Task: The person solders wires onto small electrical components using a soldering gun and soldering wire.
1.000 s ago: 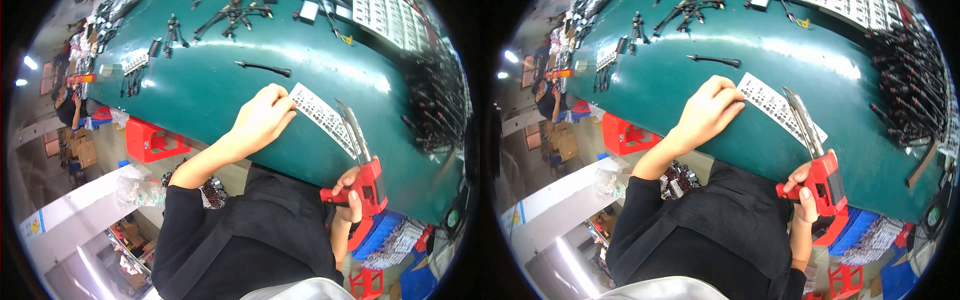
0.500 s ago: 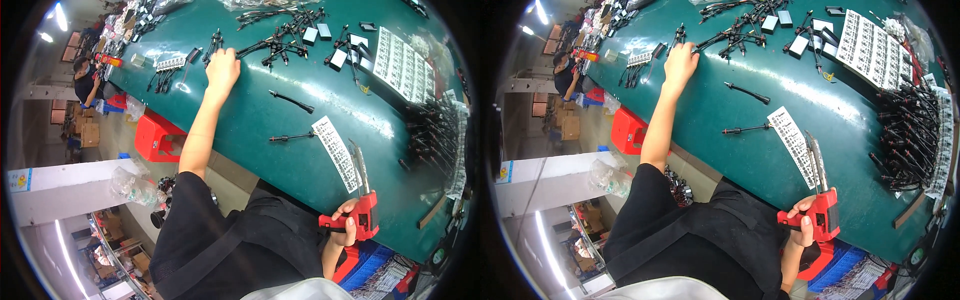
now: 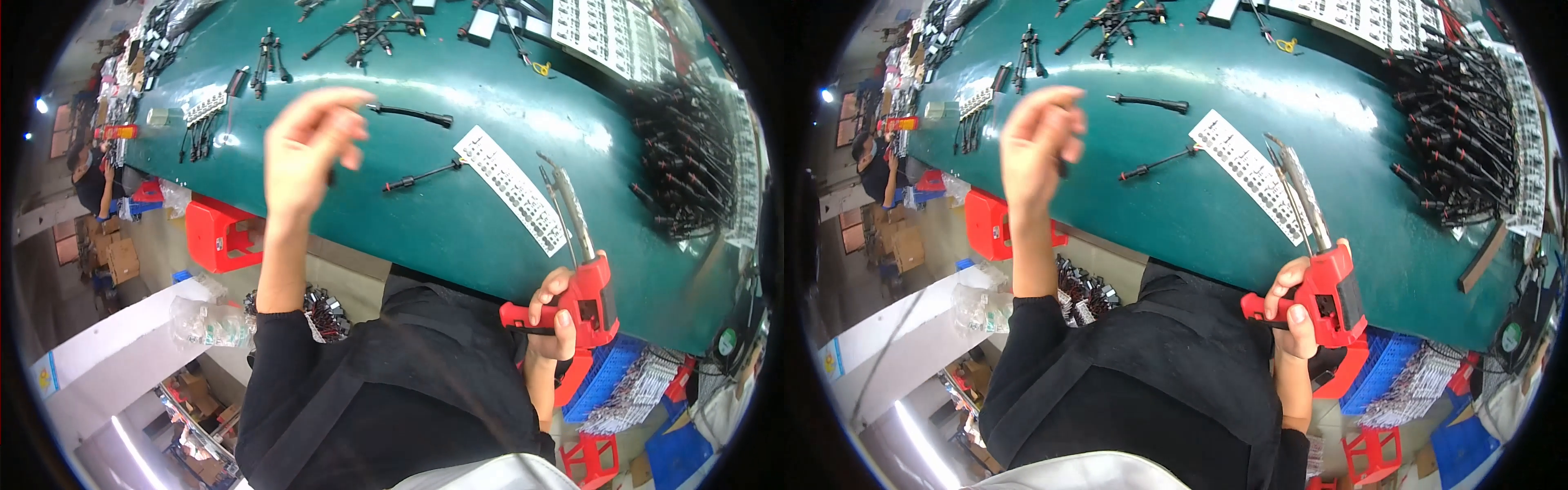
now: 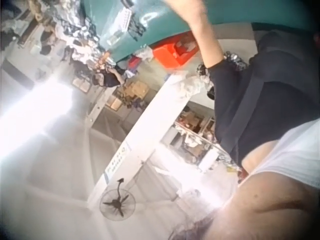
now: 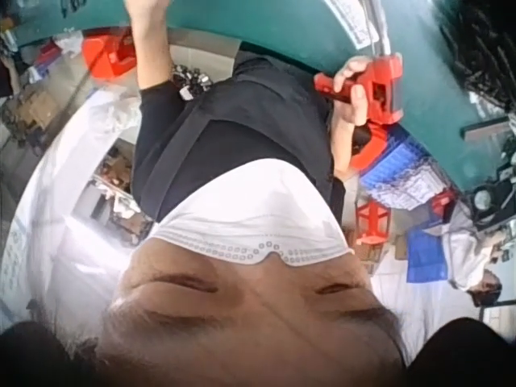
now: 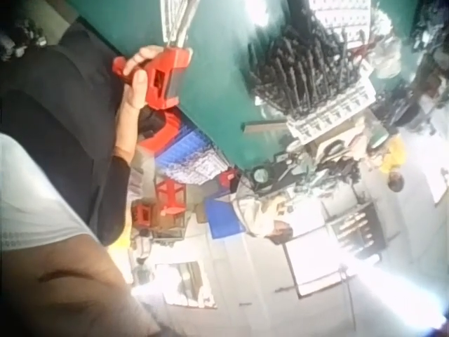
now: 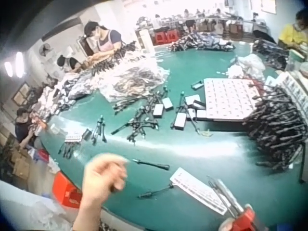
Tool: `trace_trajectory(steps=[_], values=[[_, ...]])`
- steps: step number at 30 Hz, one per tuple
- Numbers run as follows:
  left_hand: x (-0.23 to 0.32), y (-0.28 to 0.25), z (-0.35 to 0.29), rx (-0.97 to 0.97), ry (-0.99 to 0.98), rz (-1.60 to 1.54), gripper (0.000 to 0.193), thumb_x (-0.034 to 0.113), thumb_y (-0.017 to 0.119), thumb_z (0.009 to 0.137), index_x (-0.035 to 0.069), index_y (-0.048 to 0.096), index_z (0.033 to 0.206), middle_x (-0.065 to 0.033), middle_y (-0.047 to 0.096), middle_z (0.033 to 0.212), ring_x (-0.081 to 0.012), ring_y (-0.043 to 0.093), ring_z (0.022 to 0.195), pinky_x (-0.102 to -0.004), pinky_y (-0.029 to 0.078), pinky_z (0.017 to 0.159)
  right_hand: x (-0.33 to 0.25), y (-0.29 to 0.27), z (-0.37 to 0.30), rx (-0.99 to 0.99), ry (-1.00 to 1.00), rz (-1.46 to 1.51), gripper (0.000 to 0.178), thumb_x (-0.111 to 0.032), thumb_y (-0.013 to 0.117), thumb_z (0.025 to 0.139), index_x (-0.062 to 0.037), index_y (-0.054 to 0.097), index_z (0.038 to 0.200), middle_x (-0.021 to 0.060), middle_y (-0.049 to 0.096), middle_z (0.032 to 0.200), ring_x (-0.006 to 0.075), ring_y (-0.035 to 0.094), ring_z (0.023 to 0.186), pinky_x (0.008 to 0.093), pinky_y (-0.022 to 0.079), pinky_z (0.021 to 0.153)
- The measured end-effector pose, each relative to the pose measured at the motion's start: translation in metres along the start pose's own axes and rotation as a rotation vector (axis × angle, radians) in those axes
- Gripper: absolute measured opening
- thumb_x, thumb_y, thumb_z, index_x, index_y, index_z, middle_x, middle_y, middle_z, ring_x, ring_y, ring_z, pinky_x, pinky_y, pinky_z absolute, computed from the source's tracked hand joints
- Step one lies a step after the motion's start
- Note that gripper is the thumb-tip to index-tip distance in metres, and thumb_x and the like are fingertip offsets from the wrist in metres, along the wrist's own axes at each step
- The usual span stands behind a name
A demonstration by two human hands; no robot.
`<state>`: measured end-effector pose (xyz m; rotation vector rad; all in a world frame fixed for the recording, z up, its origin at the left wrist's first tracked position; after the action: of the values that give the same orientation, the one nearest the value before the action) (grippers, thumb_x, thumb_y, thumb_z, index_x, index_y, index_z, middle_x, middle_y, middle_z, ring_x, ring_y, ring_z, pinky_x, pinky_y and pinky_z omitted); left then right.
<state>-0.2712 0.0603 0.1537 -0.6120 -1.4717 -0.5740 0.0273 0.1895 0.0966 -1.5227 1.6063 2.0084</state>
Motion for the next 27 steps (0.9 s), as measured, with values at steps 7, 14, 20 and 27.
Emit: trace_trajectory(steps=[7,14,20,27], values=[[-0.01,0.117,-0.063,-0.623,-0.199,0.001,0.033,-0.005,0.069,0.078,0.0,0.063,0.11,-0.0025,0.05,0.092,-0.0075,0.053,0.074,-0.0195,0.047,0.062,-0.006,0.016,-0.007,-0.038,0.131,-0.349,0.074,-0.006,0.063,0.083,-0.0011,0.018,0.141,0.0083,0.055,0.099,0.0123,0.052,0.08,0.025,0.047,0.07],[-0.009,0.13,-0.07,-0.681,-0.307,-0.105,0.026,-0.009,0.073,0.073,0.001,0.06,0.093,-0.0042,0.051,0.093,-0.0076,0.054,0.076,-0.0195,0.049,0.064,-0.013,0.027,0.001,-0.189,0.036,-0.565,0.071,0.003,0.062,0.08,0.0037,0.021,0.138,0.0071,0.055,0.092,0.0127,0.054,0.083,0.026,0.046,0.076],[-0.011,0.128,-0.075,-0.682,-0.278,-0.098,0.026,-0.007,0.074,0.073,0.0,0.06,0.094,-0.0053,0.051,0.093,-0.0076,0.054,0.075,-0.0189,0.05,0.062,-0.012,0.029,-0.002,-0.148,0.077,-0.522,0.071,0.003,0.062,0.08,0.0053,0.021,0.138,0.0065,0.055,0.087,0.0135,0.055,0.079,0.0258,0.046,0.074],[-0.006,0.128,-0.074,-0.657,-0.046,0.03,0.026,-0.003,0.075,0.072,0.0,0.062,0.094,-0.006,0.056,0.089,-0.0095,0.055,0.074,-0.0205,0.05,0.061,-0.009,0.032,-0.004,-0.168,0.055,-0.542,0.072,0.003,0.062,0.08,0.0057,0.019,0.138,0.0064,0.055,0.082,0.0131,0.055,0.076,0.0258,0.045,0.074]])
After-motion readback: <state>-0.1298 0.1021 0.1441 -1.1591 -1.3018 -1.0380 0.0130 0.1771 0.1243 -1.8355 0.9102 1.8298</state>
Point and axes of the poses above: each hand's wrist, its own z-axis towards the middle knuckle, its own y-axis out of the palm, x = y × z, the point moved 4 cm from there along z, towards the middle knuckle
